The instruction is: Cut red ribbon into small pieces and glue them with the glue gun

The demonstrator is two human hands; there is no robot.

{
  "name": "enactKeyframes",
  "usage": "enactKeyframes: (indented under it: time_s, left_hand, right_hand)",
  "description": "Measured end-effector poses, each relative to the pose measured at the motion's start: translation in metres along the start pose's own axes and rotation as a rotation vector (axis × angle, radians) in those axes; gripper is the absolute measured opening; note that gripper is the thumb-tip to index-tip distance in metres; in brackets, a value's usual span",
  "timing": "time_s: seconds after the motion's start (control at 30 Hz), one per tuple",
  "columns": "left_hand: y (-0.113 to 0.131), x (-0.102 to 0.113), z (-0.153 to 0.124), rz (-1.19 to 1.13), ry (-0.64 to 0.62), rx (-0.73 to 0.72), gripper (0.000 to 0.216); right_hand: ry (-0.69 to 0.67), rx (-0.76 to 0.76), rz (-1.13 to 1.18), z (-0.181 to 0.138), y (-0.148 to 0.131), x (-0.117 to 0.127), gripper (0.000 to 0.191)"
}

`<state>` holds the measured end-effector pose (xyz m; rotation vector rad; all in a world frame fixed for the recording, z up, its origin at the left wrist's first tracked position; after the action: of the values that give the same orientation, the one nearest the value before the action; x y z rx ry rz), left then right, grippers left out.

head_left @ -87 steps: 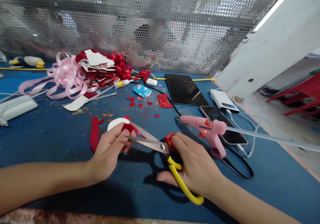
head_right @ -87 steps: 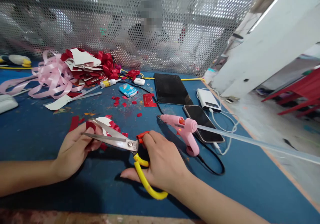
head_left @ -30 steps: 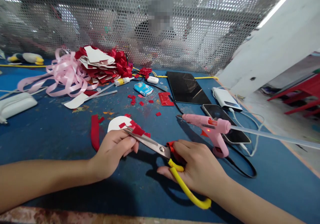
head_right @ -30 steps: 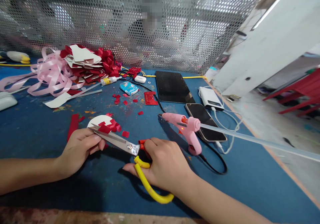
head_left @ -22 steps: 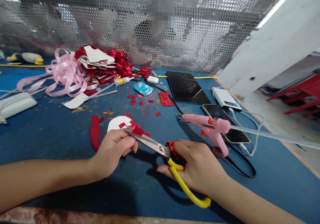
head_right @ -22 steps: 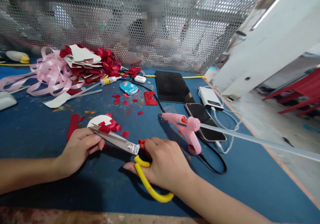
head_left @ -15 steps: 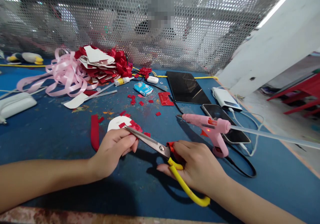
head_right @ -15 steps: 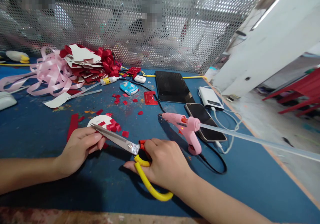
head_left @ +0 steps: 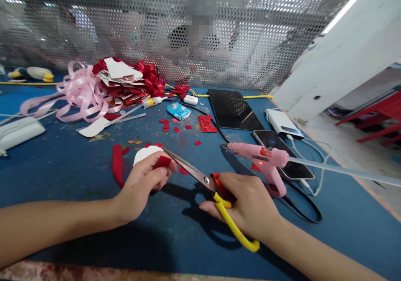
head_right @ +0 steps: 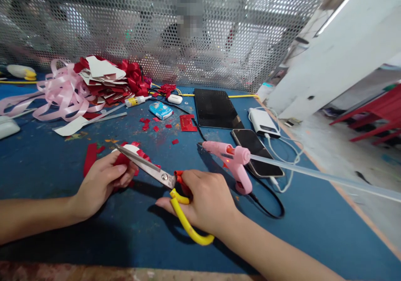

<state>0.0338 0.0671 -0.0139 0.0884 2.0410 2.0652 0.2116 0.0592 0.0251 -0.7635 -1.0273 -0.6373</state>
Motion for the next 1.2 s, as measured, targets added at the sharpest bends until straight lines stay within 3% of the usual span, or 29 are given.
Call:
enactKeyframes:
  time_s: [0.4, 0.57, 0.77, 1.2]
  left_hand:
    - [0.008, -0.007, 0.001, 0.101, -0.045, -0.076, 0.017]
    - [0.004, -0.011, 0.0, 0.013, -0.121, 0.002, 0.033]
    - [0.003, -0.011, -0.001, -0.026, -0.1, 0.022, 0.04]
    - [0.003, -0.007, 0.0, 0.138, -0.079, -0.041, 0.016]
  right_hand:
    - [0.008, 0.005, -0.008, 0.002, -0.002, -0.001, 0.058]
    - [-0.004, 0.013, -0.014, 0.001, -0.002, -0.002, 0.056]
    - [0.0, 0.021, -0.044, -0.001, -0.002, -0.003, 0.051]
    - [0.04, -0.013, -0.015, 0.0, 0.0, 0.001, 0.059]
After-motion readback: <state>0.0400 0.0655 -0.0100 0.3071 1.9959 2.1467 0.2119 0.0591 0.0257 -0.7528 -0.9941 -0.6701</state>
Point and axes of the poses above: each hand's wrist, its own z-axis towards the middle knuckle, its own x-axis out of the back of the hand, y = z × x, the point moved 6 cm from there along z, towards the middle knuckle, and after that the axes turned 1 degree about -x, right-handed, at the moved point
